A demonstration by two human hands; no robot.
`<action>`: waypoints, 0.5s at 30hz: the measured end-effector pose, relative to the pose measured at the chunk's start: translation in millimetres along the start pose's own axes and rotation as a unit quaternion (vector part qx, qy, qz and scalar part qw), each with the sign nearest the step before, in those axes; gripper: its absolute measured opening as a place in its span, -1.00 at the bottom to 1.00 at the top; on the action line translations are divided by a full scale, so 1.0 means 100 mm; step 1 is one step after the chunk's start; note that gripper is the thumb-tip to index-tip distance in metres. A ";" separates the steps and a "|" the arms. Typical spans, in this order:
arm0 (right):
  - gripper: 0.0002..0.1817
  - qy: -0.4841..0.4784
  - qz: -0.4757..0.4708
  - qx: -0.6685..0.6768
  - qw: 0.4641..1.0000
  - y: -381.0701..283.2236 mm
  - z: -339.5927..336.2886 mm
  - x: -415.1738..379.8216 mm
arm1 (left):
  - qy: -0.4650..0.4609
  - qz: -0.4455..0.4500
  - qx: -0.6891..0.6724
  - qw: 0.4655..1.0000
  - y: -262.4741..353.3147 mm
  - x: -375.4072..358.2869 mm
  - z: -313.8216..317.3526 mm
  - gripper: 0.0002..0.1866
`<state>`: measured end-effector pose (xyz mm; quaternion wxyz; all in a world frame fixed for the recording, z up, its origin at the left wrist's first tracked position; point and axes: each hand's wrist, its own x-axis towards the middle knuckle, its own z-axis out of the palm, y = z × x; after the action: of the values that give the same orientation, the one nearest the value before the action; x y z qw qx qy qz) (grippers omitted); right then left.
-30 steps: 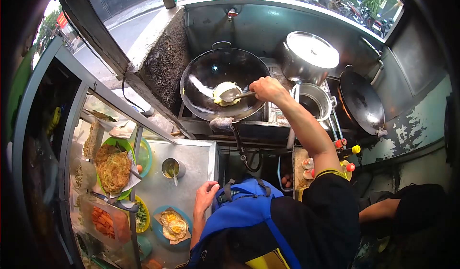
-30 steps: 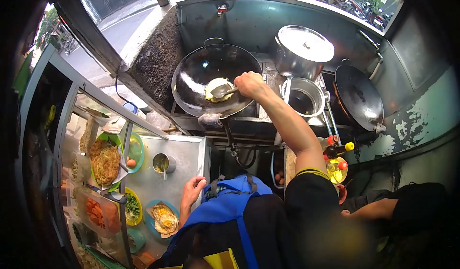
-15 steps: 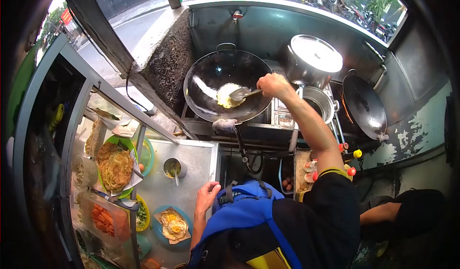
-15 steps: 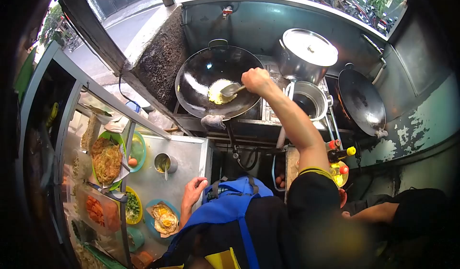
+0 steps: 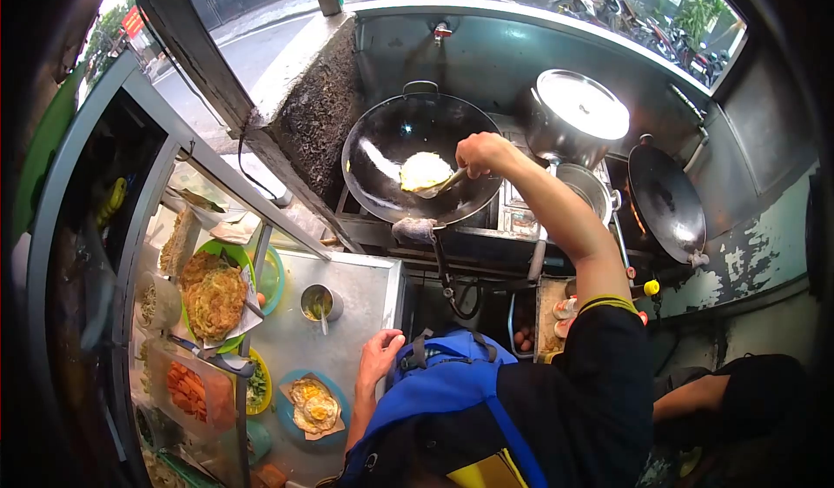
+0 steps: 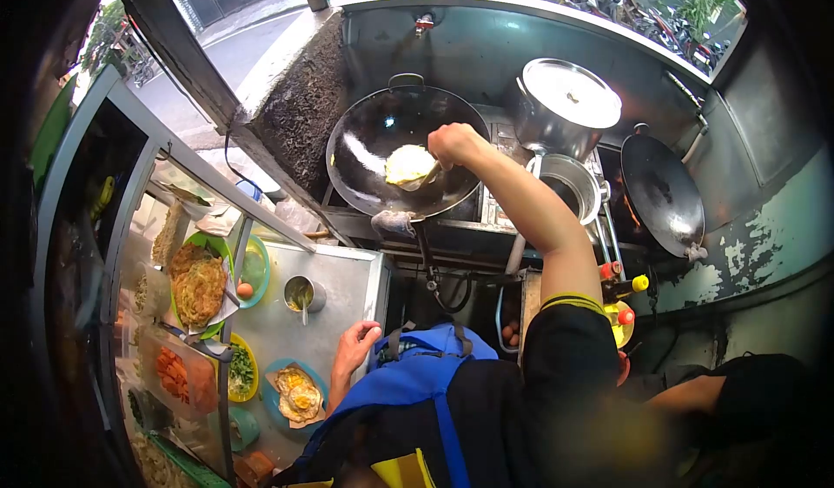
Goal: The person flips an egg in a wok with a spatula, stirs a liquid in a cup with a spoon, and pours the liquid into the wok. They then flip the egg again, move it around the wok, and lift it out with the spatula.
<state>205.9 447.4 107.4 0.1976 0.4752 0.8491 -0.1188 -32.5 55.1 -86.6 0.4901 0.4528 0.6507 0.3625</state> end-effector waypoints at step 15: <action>-0.86 0.217 -0.029 -0.010 0.976 -0.07 0.74 0.18 | 0.006 -0.017 0.009 1.000 -0.03 -0.01 0.01 -0.65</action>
<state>207.7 428.0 33.5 0.0101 0.4625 0.8865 -0.0103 -31.9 53.6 -89.8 0.4881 0.4438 0.6647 0.3506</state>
